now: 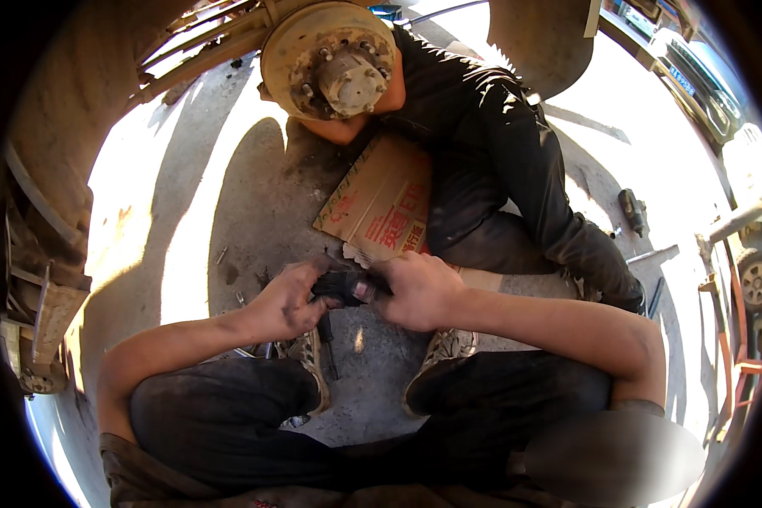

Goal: The person sits on the ground under a lifted vehicle and repeatedly handles brake components, including the drum and caliper assembly. They wipe parts with a rag, pick up and set down tools, and adjust the brake hardware while working in a confined space.

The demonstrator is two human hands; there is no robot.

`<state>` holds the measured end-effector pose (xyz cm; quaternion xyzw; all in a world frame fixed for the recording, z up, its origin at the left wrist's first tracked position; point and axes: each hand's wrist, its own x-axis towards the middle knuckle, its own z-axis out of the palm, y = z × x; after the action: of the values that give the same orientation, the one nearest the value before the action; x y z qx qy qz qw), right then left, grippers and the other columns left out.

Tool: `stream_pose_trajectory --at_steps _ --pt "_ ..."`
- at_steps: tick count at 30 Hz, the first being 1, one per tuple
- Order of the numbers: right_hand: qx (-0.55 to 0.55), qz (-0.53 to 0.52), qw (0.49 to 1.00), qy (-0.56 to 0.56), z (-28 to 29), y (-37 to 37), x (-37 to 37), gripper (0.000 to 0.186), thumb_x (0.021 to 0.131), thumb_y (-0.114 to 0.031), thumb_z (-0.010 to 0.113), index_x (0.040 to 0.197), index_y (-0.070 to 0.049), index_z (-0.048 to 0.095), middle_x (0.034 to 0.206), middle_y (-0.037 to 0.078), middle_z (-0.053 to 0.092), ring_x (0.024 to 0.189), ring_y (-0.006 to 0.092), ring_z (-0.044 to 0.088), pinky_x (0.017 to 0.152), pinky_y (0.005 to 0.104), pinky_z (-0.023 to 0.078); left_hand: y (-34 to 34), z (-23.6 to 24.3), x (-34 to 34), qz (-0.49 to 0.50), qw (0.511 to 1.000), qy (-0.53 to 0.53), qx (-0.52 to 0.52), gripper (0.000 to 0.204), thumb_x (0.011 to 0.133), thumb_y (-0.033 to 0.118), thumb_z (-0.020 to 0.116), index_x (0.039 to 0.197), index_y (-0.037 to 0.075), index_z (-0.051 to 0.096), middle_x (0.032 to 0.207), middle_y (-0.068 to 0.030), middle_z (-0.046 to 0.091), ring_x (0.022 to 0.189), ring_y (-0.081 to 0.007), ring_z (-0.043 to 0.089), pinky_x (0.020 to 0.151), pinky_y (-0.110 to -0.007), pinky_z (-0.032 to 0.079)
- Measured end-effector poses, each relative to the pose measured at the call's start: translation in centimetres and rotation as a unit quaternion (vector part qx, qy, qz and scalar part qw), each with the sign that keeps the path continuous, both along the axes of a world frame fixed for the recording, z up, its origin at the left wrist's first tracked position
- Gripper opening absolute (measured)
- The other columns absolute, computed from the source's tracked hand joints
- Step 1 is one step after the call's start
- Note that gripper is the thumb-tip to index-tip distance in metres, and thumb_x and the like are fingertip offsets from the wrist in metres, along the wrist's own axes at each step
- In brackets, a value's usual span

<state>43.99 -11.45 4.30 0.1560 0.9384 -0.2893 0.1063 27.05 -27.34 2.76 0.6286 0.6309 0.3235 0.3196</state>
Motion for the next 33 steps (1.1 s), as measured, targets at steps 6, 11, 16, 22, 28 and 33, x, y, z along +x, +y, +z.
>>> stream_pose_trajectory --at_steps 6,11,16,22,28,33 --pt "-0.206 -0.052 0.975 0.059 -1.6 1.1 0.3 0.047 0.099 -0.044 0.048 0.111 -0.001 0.059 0.091 0.022 0.067 0.092 0.0376 0.066 0.081 0.0427 0.05 0.0 0.5 0.3 -0.045 0.987 0.151 -0.001 0.049 0.078 0.001 0.058 0.122 -0.008 0.039 0.119 -0.028 0.051 0.108 -0.0488 0.054 0.086 -0.048 0.049" --pt "-0.109 -0.039 0.988 0.099 -2.1 1.1 0.6 0.048 0.091 -0.041 0.064 0.116 -0.001 0.055 0.102 0.022 0.065 0.096 0.0364 0.065 0.081 0.043 0.05 0.5 0.7 0.2 0.006 0.996 0.071 -0.049 0.051 0.089 0.017 0.058 0.13 -0.006 0.037 0.123 -0.0285 0.05 0.115 -0.0444 0.053 0.095 -0.045 0.046" --pt "0.108 0.06 0.974 0.19 -0.6 1.2 1.0 0.056 0.074 -0.032 0.077 0.117 -0.004 0.057 0.106 0.017 0.064 0.093 0.0305 0.066 0.076 0.0409 0.053 0.5 1.6 -0.2 0.129 0.945 -0.2 -0.225 0.05 0.099 0.043 0.051 0.125 0.0 0.05 0.11 -0.0128 0.059 0.096 -0.0204 0.057 0.086 -0.036 0.047" --pt "0.291 0.214 0.887 0.289 0.0 1.7 0.8 0.057 0.067 -0.028 0.075 0.115 -0.002 0.059 0.104 0.012 0.064 0.09 0.0239 0.067 0.07 0.0362 0.056 0.0 -0.4 -1.1 0.122 0.857 -0.428 -0.261 0.044 0.099 0.031 0.057 0.131 0.002 0.047 0.113 -0.0099 0.06 0.103 -0.0151 0.056 0.09 -0.029 0.046" --pt "0.187 0.125 0.964 0.14 0.7 0.7 0.9 0.046 0.079 -0.03 0.069 0.114 -0.001 0.06 0.102 0.013 0.065 0.084 0.031 0.068 0.07 0.0397 0.053 0.2 -0.5 -0.1 0.056 0.959 -0.249 -0.123 0.068 0.093 0.027 0.065 0.143 -0.005 0.032 0.127 -0.0148 0.054 0.114 -0.0213 0.053 0.096 -0.033 0.044" --pt "-0.209 -0.022 0.978 -0.01 -1.6 1.5 0.4 0.038 0.095 -0.033 0.056 0.116 -0.001 0.059 0.093 0.01 0.066 0.081 0.0273 0.066 0.072 0.0386 0.051 0.2 -1.8 -0.4 -0.046 0.982 0.151 0.103 0.059 0.082 0.009 0.068 0.132 -0.003 0.041 0.122 -0.0206 0.053 0.098 -0.033 0.061 0.082 -0.035 0.053"
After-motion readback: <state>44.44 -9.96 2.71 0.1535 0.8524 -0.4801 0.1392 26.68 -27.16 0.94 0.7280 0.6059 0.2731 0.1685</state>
